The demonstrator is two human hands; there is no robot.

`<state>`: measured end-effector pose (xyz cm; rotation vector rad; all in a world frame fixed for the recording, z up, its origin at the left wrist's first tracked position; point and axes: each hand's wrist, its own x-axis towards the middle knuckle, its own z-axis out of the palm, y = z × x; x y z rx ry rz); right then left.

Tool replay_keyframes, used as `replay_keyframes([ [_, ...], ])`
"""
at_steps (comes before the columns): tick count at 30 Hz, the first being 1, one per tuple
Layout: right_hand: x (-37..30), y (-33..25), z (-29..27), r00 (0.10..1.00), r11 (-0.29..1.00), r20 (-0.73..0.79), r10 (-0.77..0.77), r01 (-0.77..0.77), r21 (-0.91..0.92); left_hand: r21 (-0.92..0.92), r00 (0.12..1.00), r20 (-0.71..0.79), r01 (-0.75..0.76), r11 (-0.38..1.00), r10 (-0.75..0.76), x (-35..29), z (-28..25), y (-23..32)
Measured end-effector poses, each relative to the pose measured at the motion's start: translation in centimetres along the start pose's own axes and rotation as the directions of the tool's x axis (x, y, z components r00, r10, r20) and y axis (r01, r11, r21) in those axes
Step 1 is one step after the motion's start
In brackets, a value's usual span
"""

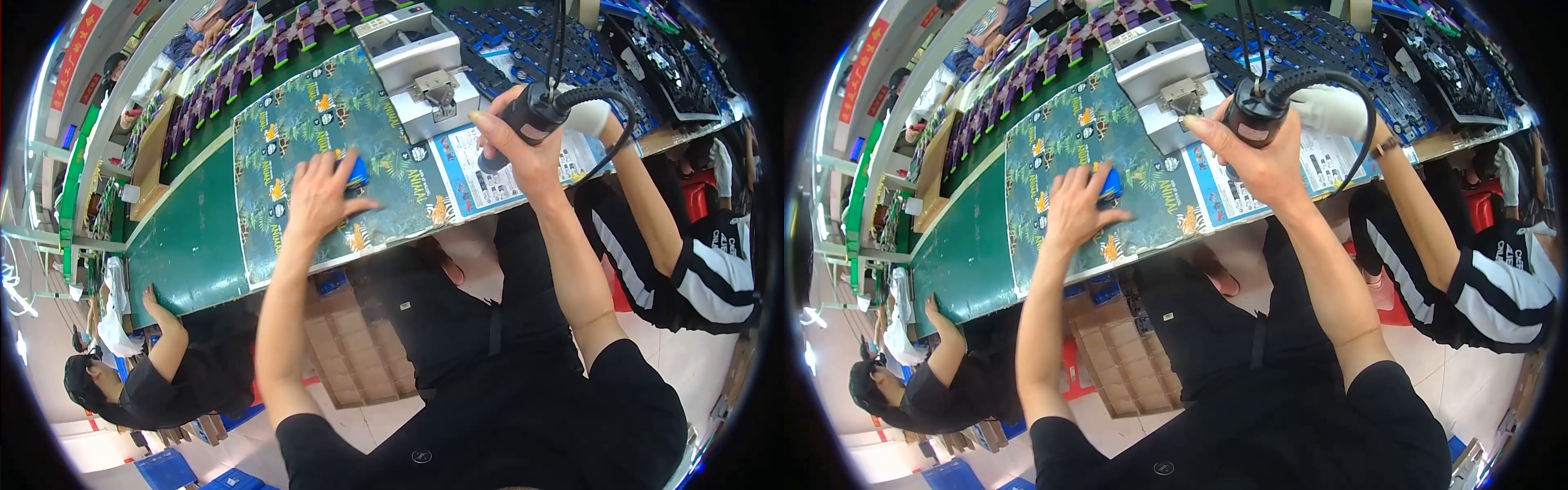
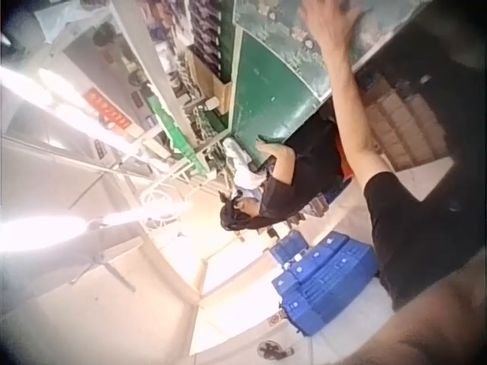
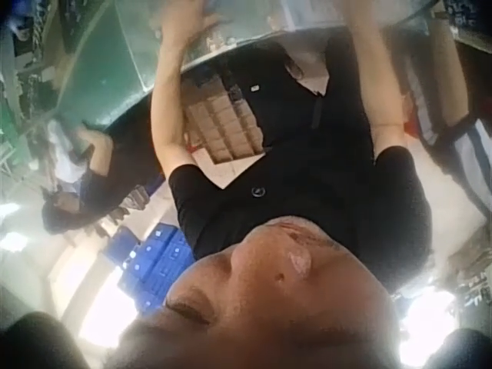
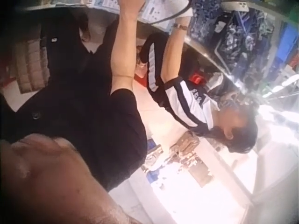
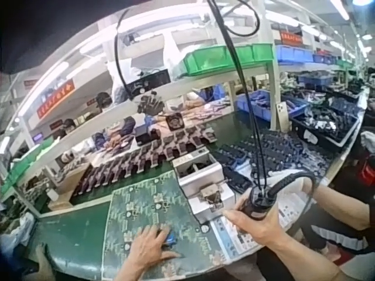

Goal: The person assembles toy cars by fitting chassis parts onto car bodies and fastening them with an electric screwdriver, then places the finished cars into a partitioned box.

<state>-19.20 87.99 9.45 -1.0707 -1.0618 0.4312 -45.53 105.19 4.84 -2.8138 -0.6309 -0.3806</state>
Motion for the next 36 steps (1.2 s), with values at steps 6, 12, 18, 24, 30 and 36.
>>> replay_keyframes([
  [6, -0.4, 1.1, -2.0, 0.998, 0.982, 0.063, 0.015, -0.026, 0.185, 0.382, 0.951, 0.173, 0.177, 0.907, -0.258, -8.8, -4.4, -8.1],
  [12, -0.3, 0.3, -4.3, 0.980, 0.931, 0.110, 0.167, -0.193, 0.310, -0.152, 0.899, -0.395, 0.141, 0.978, -0.191, -4.1, -1.1, -0.2],
  [18, -3.8, -3.9, -8.5, 0.989, 0.868, 0.127, 0.081, -0.132, 0.479, -0.891, 0.906, -0.164, 0.033, 0.452, -0.390, 12.8, 0.6, 18.5],
  [24, -5.9, -5.8, -12.7, 0.989, 0.910, 0.077, 0.122, -0.143, 0.389, -0.157, 0.984, -0.108, 0.126, 0.979, -0.144, 29.4, 1.8, 18.1],
  [30, -5.4, -5.8, -14.8, 0.990, 0.887, 0.048, 0.135, -0.142, 0.440, -0.148, 0.847, 0.521, 0.217, 0.965, -0.110, 34.1, 2.6, 15.5],
  [36, -5.1, -5.3, -15.3, 0.988, 0.903, 0.033, 0.149, -0.149, 0.403, -0.420, 0.909, 0.373, 0.342, 0.841, -0.183, 32.8, 4.2, 16.5],
])
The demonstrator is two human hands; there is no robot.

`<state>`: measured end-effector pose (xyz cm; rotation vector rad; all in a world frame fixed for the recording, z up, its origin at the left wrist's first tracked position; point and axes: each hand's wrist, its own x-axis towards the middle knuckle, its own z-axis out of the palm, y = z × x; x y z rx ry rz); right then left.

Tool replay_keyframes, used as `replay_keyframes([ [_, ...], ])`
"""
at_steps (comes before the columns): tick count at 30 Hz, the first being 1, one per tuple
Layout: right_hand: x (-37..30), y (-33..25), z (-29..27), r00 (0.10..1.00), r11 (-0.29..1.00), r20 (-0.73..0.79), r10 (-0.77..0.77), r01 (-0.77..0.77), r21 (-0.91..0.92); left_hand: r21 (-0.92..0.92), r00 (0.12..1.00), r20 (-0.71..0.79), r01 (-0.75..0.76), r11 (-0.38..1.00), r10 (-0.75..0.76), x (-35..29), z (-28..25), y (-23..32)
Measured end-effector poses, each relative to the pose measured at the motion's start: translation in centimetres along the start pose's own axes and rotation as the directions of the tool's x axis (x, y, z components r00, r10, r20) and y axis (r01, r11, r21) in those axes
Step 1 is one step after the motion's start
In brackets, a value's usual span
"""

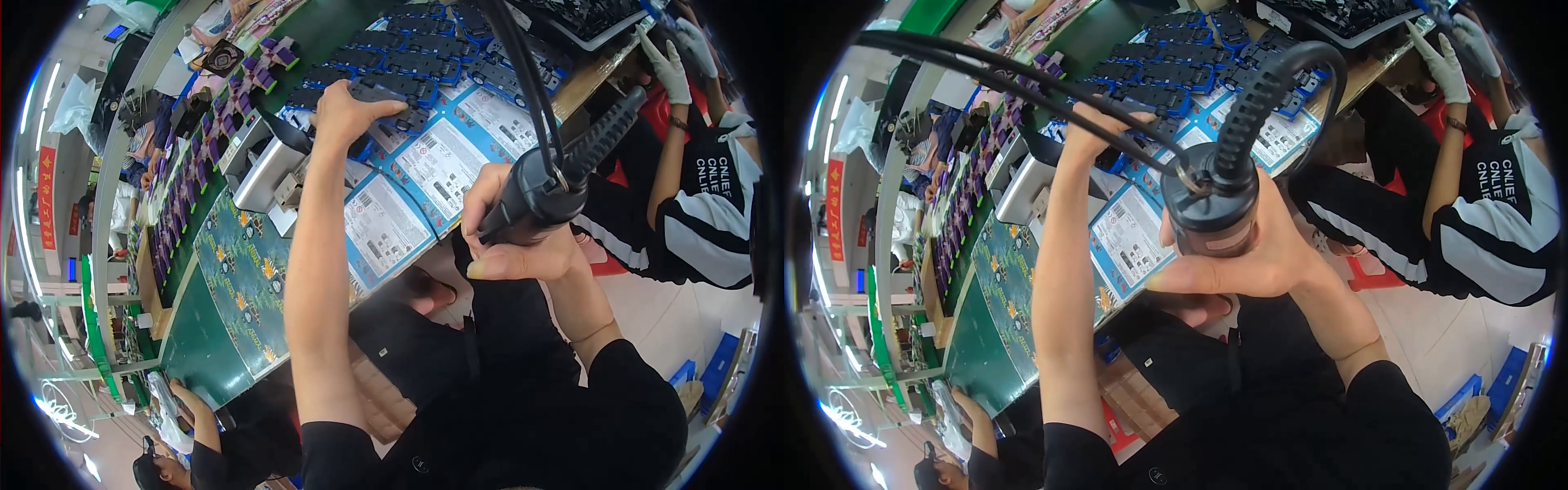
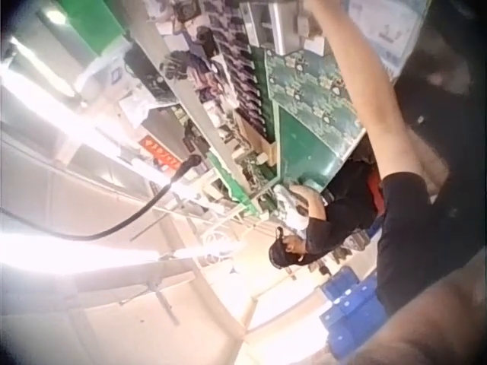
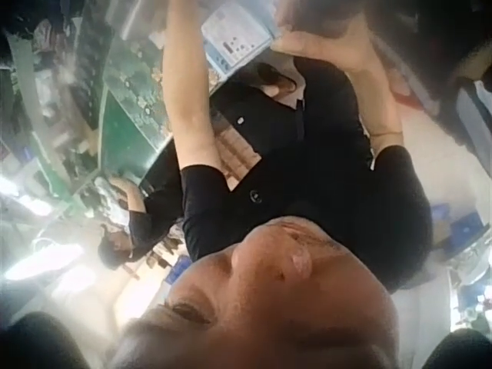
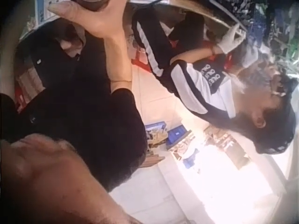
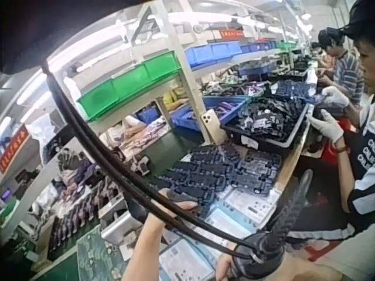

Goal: The person assembles toy cars by fitting chassis parts onto car bodies and fastening them with an electric screwdriver, then places the finished cars into a partitioned box.

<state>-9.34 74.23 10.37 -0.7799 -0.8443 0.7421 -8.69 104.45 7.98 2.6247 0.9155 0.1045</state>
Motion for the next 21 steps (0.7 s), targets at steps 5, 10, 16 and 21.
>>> replay_keyframes([
  [5, 0.2, 0.3, 1.6, 0.999, 1.000, -0.040, -0.026, 0.026, -0.005, -0.707, 0.920, -0.393, -0.309, 0.636, 0.011, -4.9, 2.5, 1.0],
  [10, -0.4, 0.8, 2.5, 0.999, 0.998, -0.040, 0.023, -0.026, -0.063, -0.881, 0.904, -0.420, -0.384, 0.277, -0.083, -13.2, 1.2, 0.2],
  [16, 1.2, 3.6, 5.3, 0.997, 0.991, -0.015, -0.078, 0.079, 0.111, -0.836, 0.933, -0.031, -0.222, -0.502, -0.360, -23.5, 3.5, -6.8],
  [21, 3.2, 7.0, 9.0, 0.984, 0.974, -0.028, -0.177, 0.179, 0.139, -0.843, 0.919, 0.110, -0.115, -0.526, -0.378, -27.0, 4.9, -9.0],
])
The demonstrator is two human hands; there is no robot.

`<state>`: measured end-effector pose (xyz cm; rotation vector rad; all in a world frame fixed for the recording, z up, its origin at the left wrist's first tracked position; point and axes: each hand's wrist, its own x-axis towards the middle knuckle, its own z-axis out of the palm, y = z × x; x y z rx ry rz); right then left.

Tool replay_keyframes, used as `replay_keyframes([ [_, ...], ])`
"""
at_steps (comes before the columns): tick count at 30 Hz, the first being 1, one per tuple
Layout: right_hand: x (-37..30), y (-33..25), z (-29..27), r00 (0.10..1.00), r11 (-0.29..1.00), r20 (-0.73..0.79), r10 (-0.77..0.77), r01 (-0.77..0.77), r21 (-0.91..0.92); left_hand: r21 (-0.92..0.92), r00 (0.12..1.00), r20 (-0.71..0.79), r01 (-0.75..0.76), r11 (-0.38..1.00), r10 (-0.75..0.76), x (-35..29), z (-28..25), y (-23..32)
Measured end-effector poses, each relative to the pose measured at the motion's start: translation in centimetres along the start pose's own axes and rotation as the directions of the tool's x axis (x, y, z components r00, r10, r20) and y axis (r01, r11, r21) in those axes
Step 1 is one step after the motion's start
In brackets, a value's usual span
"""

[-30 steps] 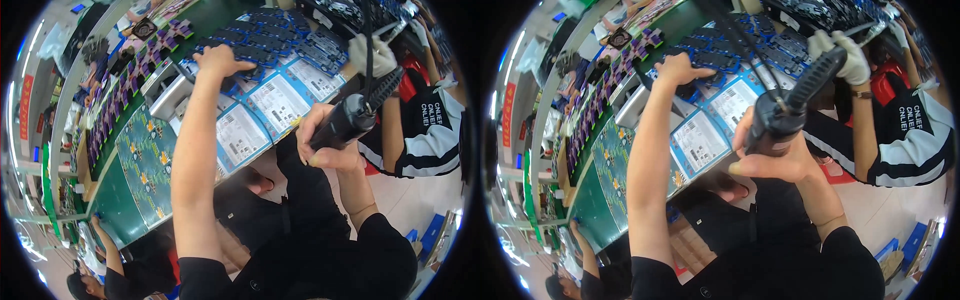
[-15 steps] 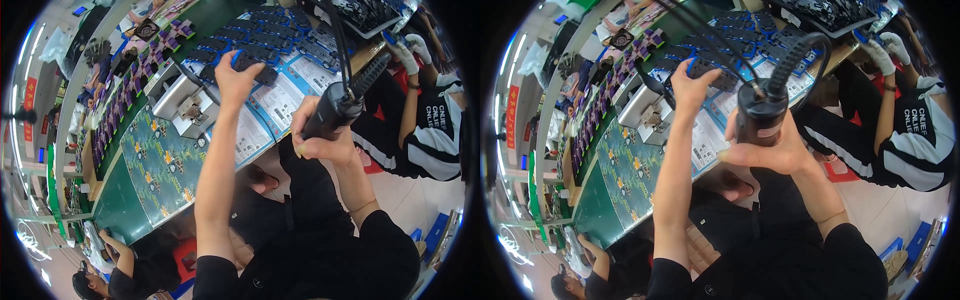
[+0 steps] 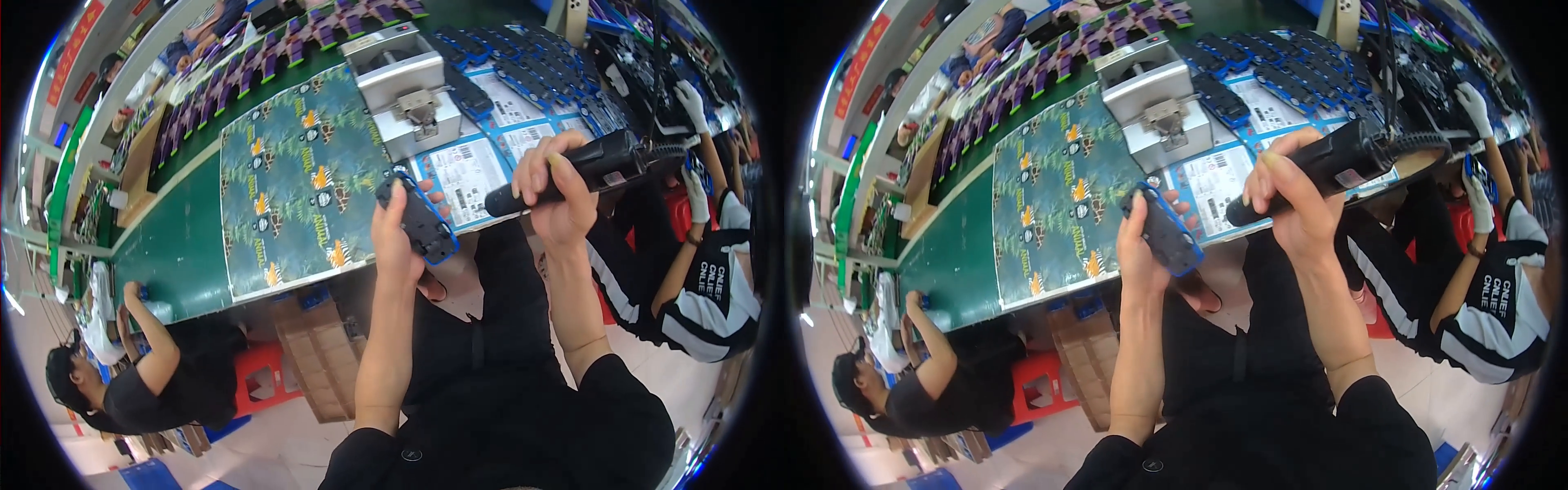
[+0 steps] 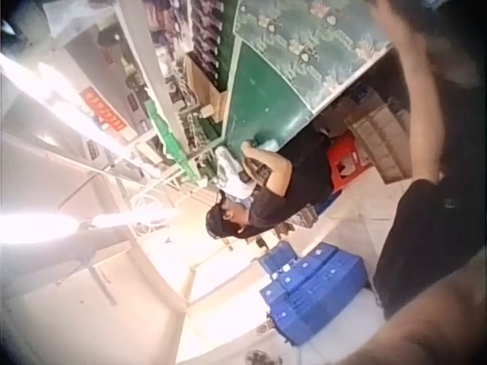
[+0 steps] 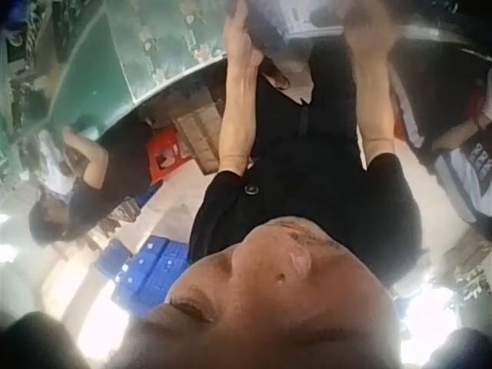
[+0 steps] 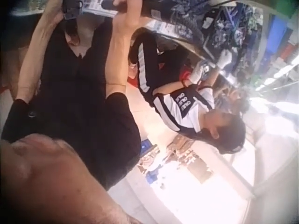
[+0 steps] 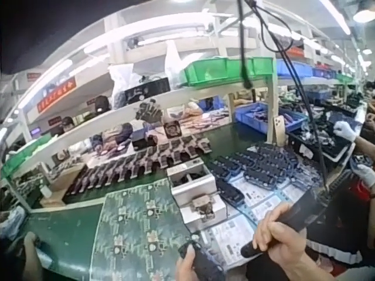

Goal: The person assembles toy cars by fitting chassis parts onto car bodies and fastening them with an electric screwdriver, then places the finished cars into a partitioned box.

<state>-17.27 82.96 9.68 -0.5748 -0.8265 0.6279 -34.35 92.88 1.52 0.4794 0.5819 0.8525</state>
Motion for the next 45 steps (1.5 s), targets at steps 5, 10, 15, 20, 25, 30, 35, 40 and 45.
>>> replay_keyframes([
  [5, 0.6, 2.7, 2.9, 1.000, 0.998, -0.020, 0.009, -0.010, -0.062, 0.264, 0.986, 0.105, -0.156, 0.952, 0.132, -1.9, -0.5, 0.2],
  [10, 0.5, 2.2, 4.7, 0.998, 1.000, 0.055, -0.028, 0.028, -0.006, 0.350, 0.958, 0.196, -0.269, 0.897, 0.211, -1.8, -0.7, 0.2],
  [15, 0.7, 1.4, 6.2, 0.978, 0.989, 0.156, -0.137, 0.126, 0.074, 0.332, 0.951, 0.197, -0.293, 0.897, 0.237, -1.2, -0.9, -0.2],
  [20, 0.4, 2.8, 7.8, 0.980, 0.991, 0.171, -0.100, 0.082, 0.110, 0.374, 0.934, 0.203, -0.352, 0.858, 0.294, -0.9, -1.0, -0.8],
  [25, -0.2, 3.8, 8.1, 0.998, 0.994, 0.041, -0.048, 0.052, -0.099, 0.406, 0.928, 0.202, -0.370, 0.836, 0.313, -0.8, -1.4, -1.2],
  [30, 0.4, 3.0, 7.8, 1.000, 0.998, 0.006, 0.010, -0.010, 0.066, 0.308, 0.954, 0.178, -0.285, 0.908, 0.240, -1.4, -1.7, -0.7],
  [35, 2.1, 1.6, 6.1, 0.990, 0.987, 0.037, -0.137, 0.133, 0.092, 0.217, 0.982, 0.126, -0.169, 0.962, 0.144, -1.4, -1.1, 0.5],
  [40, 2.5, 1.3, 5.2, 0.985, 0.985, 0.083, -0.150, 0.142, 0.094, 0.217, 0.984, 0.135, -0.141, 0.966, 0.114, -1.4, -1.3, 0.9],
  [45, 2.7, 1.2, 5.5, 0.982, 0.982, 0.076, -0.175, 0.169, 0.080, 0.238, 0.975, 0.167, -0.187, 0.953, 0.149, -1.8, -1.3, 0.7],
])
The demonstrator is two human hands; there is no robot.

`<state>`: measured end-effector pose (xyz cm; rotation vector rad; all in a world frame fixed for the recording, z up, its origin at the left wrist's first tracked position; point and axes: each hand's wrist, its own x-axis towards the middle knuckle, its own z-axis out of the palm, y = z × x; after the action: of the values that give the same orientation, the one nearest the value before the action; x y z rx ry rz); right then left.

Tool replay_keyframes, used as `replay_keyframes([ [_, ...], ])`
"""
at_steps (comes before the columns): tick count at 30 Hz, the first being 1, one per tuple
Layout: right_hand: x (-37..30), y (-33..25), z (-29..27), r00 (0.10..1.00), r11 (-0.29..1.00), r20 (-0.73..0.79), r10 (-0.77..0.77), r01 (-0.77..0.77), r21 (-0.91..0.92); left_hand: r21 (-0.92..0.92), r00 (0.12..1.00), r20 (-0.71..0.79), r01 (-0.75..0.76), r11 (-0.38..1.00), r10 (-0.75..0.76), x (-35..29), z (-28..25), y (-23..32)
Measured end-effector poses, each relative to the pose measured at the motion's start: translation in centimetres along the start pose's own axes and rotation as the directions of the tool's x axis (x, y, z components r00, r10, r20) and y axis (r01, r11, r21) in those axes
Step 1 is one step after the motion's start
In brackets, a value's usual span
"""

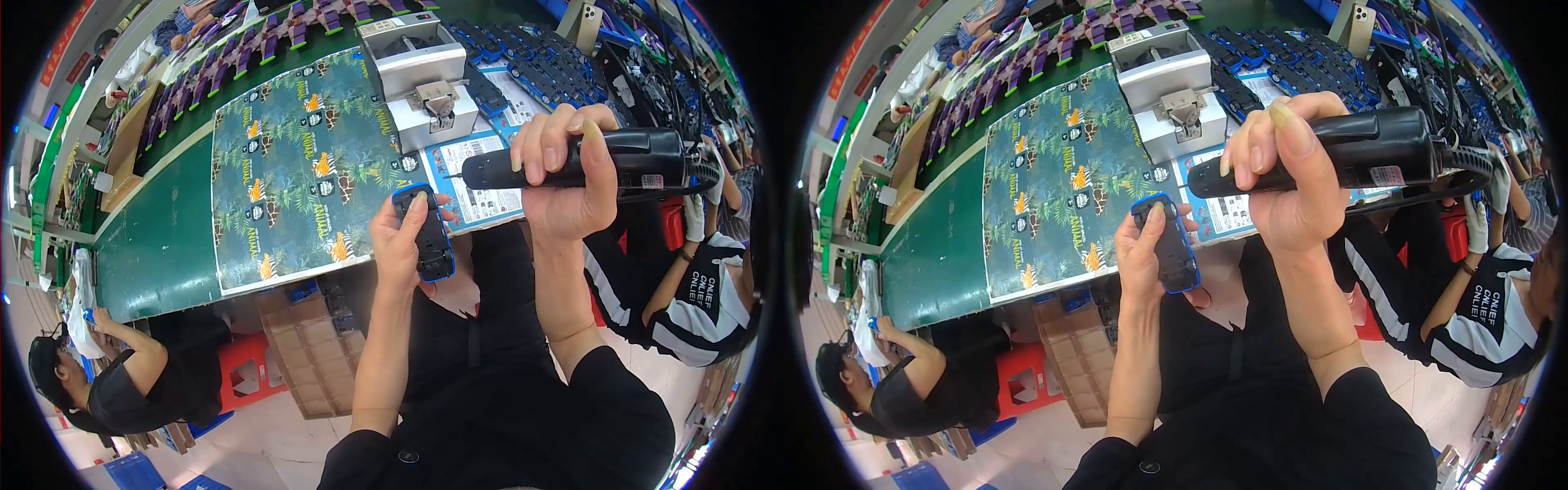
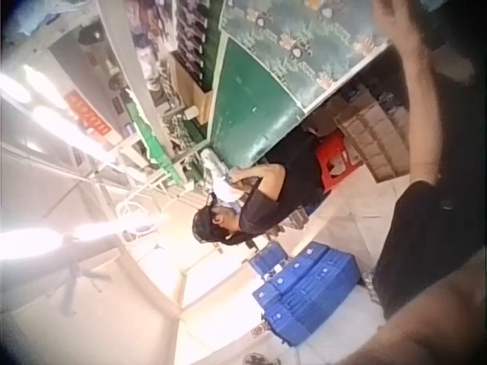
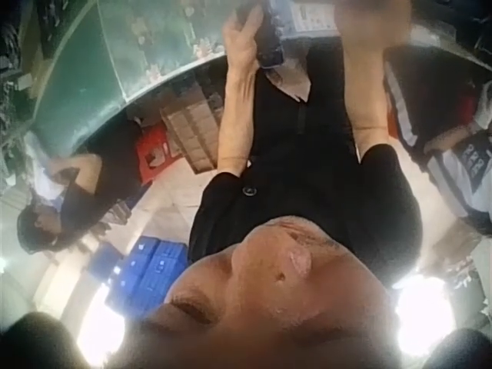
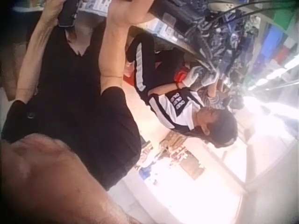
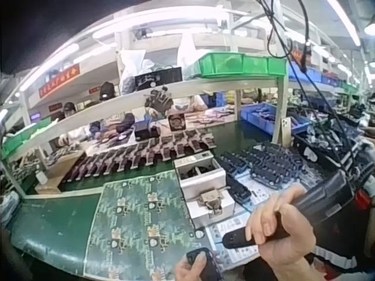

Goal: The person assembles toy cars by fitting chassis parts onto car bodies and fastening them with an electric screwdriver, then places the finished cars into a partitioned box.

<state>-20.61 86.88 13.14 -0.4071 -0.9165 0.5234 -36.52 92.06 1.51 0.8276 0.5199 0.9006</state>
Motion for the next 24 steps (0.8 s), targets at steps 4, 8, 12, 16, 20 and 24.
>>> replay_keyframes([
  [4, 0.3, 0.4, -0.2, 0.997, 0.995, 0.070, -0.041, 0.047, -0.093, 0.092, 0.993, -0.011, -0.118, 0.989, 0.119, -0.4, 0.6, -1.3],
  [8, 0.7, 0.3, -0.2, 0.996, 0.992, 0.072, -0.055, 0.062, -0.109, 0.244, 0.972, 0.009, -0.229, 0.942, 0.234, -0.7, 0.7, -2.5],
  [12, 1.5, 0.6, -0.6, 0.994, 0.988, 0.087, -0.069, 0.080, -0.133, 0.284, 0.977, 0.036, -0.210, 0.936, 0.208, -0.5, 0.5, -2.6],
  [16, 4.4, 3.3, -0.3, 0.990, 0.977, -0.036, -0.140, 0.132, -0.169, 0.308, 0.978, 0.036, -0.206, 0.929, 0.205, -0.1, 0.8, -2.2],
  [20, 6.9, 5.5, -0.7, 0.976, 0.880, 0.091, -0.196, 0.216, -0.423, 0.193, 0.994, -0.057, -0.080, 0.978, 0.093, 0.5, 1.2, -1.3],
  [24, 7.5, 7.8, -0.4, 0.994, 0.849, 0.056, -0.094, 0.110, -0.517, 0.177, 0.998, -0.055, -0.010, 0.984, 0.020, 1.0, 1.1, -0.9],
])
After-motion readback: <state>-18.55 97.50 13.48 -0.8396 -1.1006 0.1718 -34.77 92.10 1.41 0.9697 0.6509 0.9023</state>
